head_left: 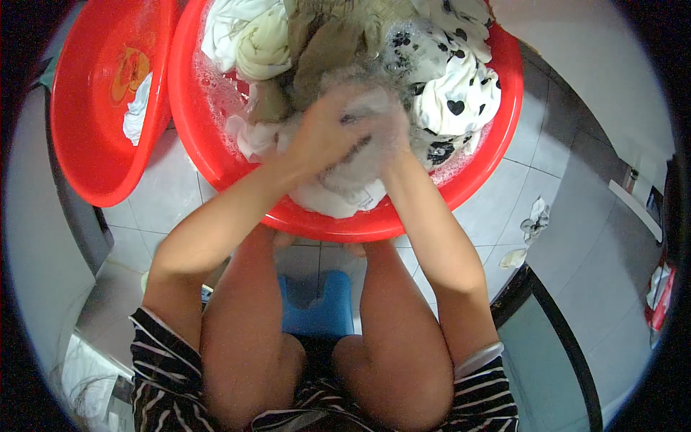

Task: The person washes clothes by hand, scrubbing and wringing out garments in a red basin of soapy water and placing them into an adjacent basin.

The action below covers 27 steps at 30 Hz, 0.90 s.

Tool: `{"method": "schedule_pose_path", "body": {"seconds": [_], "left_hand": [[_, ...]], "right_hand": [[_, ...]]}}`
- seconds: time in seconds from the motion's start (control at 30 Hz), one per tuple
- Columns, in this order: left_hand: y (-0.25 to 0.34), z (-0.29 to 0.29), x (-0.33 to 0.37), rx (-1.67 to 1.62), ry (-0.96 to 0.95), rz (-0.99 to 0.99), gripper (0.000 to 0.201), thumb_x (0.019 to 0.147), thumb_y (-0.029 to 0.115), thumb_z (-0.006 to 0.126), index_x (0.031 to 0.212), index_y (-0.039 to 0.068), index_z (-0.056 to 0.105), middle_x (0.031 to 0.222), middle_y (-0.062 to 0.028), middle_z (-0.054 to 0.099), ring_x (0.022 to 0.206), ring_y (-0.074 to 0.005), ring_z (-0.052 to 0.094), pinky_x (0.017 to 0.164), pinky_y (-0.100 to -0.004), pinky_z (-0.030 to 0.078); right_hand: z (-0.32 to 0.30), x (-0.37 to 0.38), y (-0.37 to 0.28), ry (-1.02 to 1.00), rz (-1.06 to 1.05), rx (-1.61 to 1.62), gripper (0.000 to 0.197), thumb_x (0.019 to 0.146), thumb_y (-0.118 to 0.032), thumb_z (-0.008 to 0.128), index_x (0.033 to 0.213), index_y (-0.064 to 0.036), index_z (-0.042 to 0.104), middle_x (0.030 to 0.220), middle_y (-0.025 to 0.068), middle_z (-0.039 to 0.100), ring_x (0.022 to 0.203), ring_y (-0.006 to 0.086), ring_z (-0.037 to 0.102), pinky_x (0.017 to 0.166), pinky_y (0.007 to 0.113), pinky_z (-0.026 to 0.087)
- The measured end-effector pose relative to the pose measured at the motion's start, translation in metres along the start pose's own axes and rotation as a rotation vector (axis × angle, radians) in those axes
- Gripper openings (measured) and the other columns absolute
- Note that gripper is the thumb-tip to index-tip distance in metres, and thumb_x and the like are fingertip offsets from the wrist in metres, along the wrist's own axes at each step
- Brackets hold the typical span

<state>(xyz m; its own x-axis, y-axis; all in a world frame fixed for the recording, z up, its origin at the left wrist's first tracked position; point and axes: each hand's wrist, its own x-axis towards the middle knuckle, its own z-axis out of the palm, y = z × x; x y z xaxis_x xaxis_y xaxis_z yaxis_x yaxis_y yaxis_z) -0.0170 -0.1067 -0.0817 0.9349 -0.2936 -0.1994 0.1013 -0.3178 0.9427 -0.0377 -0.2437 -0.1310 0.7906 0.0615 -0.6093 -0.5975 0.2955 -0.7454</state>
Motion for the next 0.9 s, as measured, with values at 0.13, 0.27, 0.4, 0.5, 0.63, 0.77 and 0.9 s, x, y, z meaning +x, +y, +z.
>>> {"method": "schedule_pose_path", "body": {"seconds": [0.13, 0.27, 0.4, 0.5, 0.63, 0.77, 0.9], "left_hand": [[0.025, -0.025, -0.009, 0.374, -0.096, 0.386, 0.041, 0.078, 0.039, 0.065, 0.103, 0.007, 0.063, 0.107, -0.0137, 0.063, 0.097, -0.0327, 0.06, 0.082, -0.0394, 0.049], [0.019, -0.049, 0.04, 0.468, -0.196, -0.037, 0.037, 0.077, 0.038, 0.067, 0.095, 0.007, 0.063, 0.099, -0.0113, 0.065, 0.087, -0.034, 0.063, 0.074, -0.0396, 0.051], [0.044, -0.023, -0.009, 0.371, 0.013, 0.195, 0.029, 0.074, 0.038, 0.065, 0.087, 0.012, 0.064, 0.098, -0.0064, 0.064, 0.079, -0.0306, 0.064, 0.066, -0.0415, 0.05], [0.042, -0.018, -0.03, 0.353, -0.041, 0.561, 0.026, 0.076, 0.036, 0.064, 0.087, 0.013, 0.063, 0.09, -0.0037, 0.063, 0.08, -0.028, 0.063, 0.065, -0.0381, 0.05], [0.006, -0.052, 0.003, 0.546, -0.072, 0.544, 0.027, 0.08, 0.036, 0.061, 0.097, 0.015, 0.063, 0.097, -0.0066, 0.059, 0.09, -0.0261, 0.059, 0.07, -0.0362, 0.05], [0.006, -0.066, -0.022, 0.818, -0.179, 0.232, 0.04, 0.082, 0.036, 0.061, 0.116, 0.015, 0.058, 0.116, -0.0127, 0.053, 0.105, -0.0306, 0.052, 0.085, -0.0383, 0.047], [-0.032, -0.072, -0.025, 0.838, -0.217, 0.126, 0.054, 0.082, 0.039, 0.06, 0.129, 0.014, 0.046, 0.119, -0.016, 0.051, 0.109, -0.0347, 0.05, 0.092, -0.045, 0.042]], "right_hand": [[0.069, -0.062, -0.09, 0.189, 0.31, 0.481, 0.033, 0.095, -0.032, 0.042, 0.103, -0.0059, 0.061, 0.094, 0.0054, 0.063, 0.085, 0.0184, 0.058, 0.075, 0.03, 0.047], [0.072, -0.056, -0.053, 0.275, 0.091, 0.181, 0.024, 0.094, -0.02, 0.049, 0.091, -0.0008, 0.063, 0.085, 0.0016, 0.06, 0.081, 0.0075, 0.053, 0.069, 0.024, 0.044], [0.056, -0.055, -0.057, 0.247, -0.07, 0.128, 0.026, 0.094, -0.022, 0.05, 0.094, 0.0004, 0.063, 0.084, 0.0034, 0.061, 0.08, 0.0094, 0.054, 0.068, 0.023, 0.043], [0.044, -0.051, -0.06, 0.02, 0.061, 0.278, 0.029, 0.094, -0.024, 0.051, 0.104, 0.0009, 0.062, 0.093, 0.0051, 0.063, 0.083, 0.0096, 0.055, 0.069, 0.023, 0.043], [0.031, -0.054, -0.08, 0.252, -0.027, 0.015, 0.019, 0.09, -0.018, 0.058, 0.1, -0.0019, 0.058, 0.09, 0.0006, 0.058, 0.09, 0.0105, 0.052, 0.084, 0.025, 0.041], [0.018, -0.08, -0.093, 0.228, -0.432, -0.726, 0.032, 0.081, -0.004, 0.062, 0.112, -0.0013, 0.052, 0.104, 0.009, 0.056, 0.096, 0.0189, 0.054, 0.086, 0.032, 0.043], [0.05, -0.074, -0.066, 0.018, -0.632, -1.208, 0.054, 0.07, 0.0, 0.064, 0.121, -0.0028, 0.046, 0.108, 0.0194, 0.05, 0.095, 0.0368, 0.051, 0.085, 0.04, 0.043]]}}
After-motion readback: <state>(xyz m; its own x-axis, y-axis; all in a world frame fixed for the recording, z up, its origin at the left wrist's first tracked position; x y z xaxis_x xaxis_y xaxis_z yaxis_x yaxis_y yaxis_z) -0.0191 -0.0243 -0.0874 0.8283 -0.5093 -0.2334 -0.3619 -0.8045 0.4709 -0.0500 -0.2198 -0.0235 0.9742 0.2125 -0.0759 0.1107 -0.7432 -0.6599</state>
